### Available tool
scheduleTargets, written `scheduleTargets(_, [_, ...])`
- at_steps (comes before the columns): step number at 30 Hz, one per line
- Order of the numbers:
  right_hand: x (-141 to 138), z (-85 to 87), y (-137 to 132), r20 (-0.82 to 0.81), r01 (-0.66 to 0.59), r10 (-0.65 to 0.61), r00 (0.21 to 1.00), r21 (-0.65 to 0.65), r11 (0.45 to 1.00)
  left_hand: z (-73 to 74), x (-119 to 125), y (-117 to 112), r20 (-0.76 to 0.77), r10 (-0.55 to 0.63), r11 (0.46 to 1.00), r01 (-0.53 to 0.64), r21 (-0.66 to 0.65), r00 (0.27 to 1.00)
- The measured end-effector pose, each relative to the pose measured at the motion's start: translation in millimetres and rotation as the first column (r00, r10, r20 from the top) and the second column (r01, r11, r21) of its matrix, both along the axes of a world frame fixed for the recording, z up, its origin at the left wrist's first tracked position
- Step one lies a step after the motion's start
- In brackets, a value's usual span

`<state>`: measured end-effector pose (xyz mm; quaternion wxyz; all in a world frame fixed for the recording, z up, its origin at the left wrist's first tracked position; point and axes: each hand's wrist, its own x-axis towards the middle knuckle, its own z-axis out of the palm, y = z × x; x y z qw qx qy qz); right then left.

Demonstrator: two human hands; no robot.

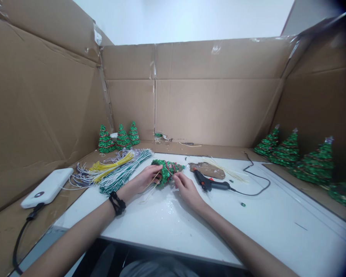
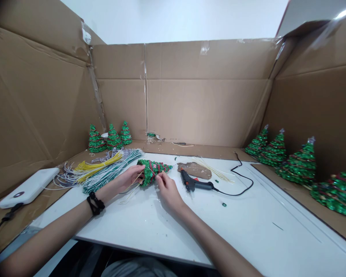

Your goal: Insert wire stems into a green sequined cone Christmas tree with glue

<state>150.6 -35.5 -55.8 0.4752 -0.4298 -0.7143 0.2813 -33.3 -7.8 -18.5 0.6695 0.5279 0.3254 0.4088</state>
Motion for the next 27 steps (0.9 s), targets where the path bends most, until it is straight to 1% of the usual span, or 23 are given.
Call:
scheduleTargets(6, [1.6,-2.8,2.2,-0.013,-0.019,0.020,1.000,0.040,0.999,0.9,-0.2,-0.6,-0.005,0.001,1.000,-0.001,0.011,1.000])
scheduleTargets(13, [0.3,-3.3,0.7,-0.057,-0.051,0.049,0.997,-0.032,0.998,0.6,-0.6,-0.3,-0.016,0.007,1.000,-0.007,0.009,1.000])
scheduleTargets(18, [-0.8,-0.3,-0.3,-0.023,-0.042,0.041,0.999,-0.043,0.998,0.7,-0.9,-0.1,-0.029,-0.003,1.000,0.003,0.029,1.000])
scheduleTargets(23, [2.3,-2.5,3.7,-0.020,-0.014,0.014,1.000,0.012,1.000,-0.2,-0.7,-0.1,-0.025,0.001,1.000,-0.001,0.026,1.000])
scheduleTargets(27, [2.0,-3.9,3.9,-0.066,-0.028,0.025,0.997,-0.039,0.999,-0.6,-0.3,0.0,-0.015,0.006,1.000,-0.006,0.020,1.000])
